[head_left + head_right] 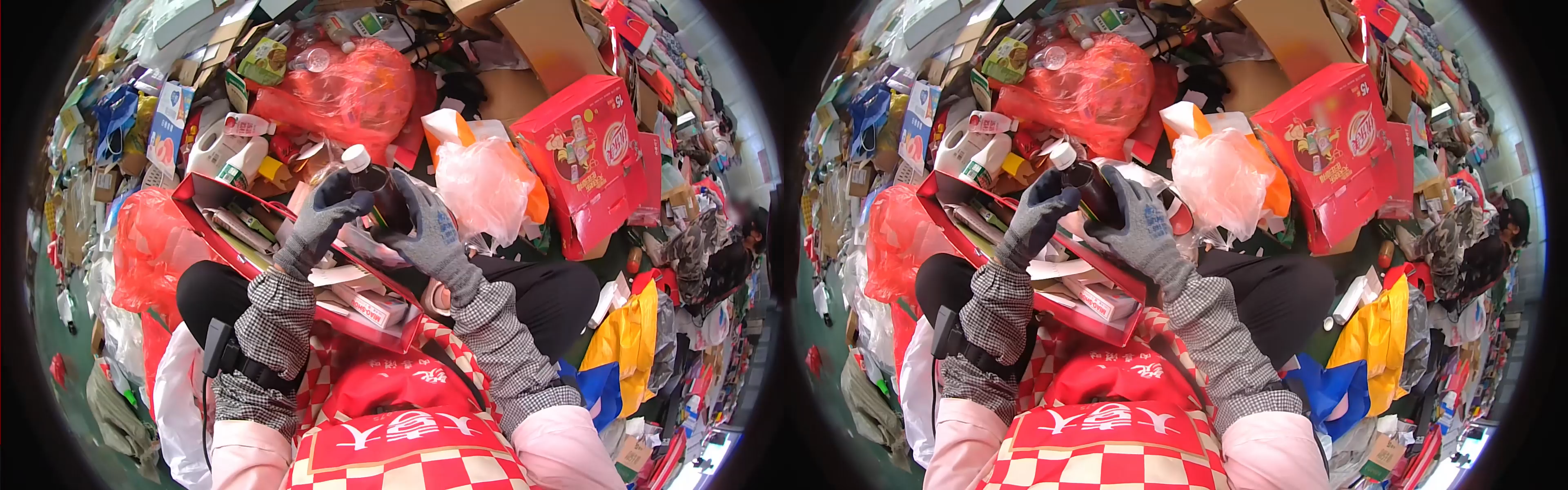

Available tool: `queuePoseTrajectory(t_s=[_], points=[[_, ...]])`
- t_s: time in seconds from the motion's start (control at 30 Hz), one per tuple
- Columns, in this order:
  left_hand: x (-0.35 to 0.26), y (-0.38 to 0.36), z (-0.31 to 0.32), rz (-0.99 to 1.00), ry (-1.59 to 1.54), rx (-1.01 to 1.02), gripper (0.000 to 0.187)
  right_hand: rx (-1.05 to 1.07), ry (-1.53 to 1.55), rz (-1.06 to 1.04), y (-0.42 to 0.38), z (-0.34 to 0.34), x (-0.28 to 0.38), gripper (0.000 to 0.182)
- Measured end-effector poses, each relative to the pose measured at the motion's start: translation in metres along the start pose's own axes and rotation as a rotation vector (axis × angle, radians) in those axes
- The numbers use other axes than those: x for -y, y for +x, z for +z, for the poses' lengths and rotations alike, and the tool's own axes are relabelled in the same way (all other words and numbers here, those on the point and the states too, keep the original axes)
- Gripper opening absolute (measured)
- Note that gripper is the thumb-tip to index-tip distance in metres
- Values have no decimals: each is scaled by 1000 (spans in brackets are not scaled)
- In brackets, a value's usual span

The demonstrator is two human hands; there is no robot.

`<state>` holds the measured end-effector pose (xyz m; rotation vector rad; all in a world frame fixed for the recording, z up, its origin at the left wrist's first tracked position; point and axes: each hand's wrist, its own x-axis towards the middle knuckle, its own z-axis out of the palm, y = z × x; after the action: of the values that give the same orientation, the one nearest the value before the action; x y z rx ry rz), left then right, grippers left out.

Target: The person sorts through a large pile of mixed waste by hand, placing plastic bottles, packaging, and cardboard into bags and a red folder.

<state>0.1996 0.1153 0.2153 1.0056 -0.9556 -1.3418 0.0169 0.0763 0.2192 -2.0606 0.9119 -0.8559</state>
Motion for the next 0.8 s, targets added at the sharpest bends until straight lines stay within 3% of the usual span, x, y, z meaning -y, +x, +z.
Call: queuePoseTrajectory(t_s=[0.1, 0.17, 0.23, 0.3, 0.4, 0.5, 0.63, 0.8], points=[[-20, -1, 15, -64, 204, -106, 39, 114, 401, 214, -2, -10, 4, 65], [-22, 4, 11, 11, -141, 19, 39, 147, 805, 352, 1, -19, 6, 58], [-22, 6, 2, 80, -31, -68, 41, -9, 656, 345, 1, -19, -8, 51], [-32, -1, -11, 134, 8, -120, 40, -99, 932, 375, 1, -33, -10, 51], [-51, -23, -29, 210, -22, -144, 39, -174, 721, 282, -2, -45, -35, 43], [-62, -40, -36, 196, 70, -212, 37, -223, 1046, 345, -8, -67, -20, 40], [-55, -49, -45, 140, 147, -209, 35, -249, 662, 284, -5, -69, -23, 38], [-33, -53, -46, 123, 220, -195, 32, -166, 688, 257, -10, -46, -28, 40]])
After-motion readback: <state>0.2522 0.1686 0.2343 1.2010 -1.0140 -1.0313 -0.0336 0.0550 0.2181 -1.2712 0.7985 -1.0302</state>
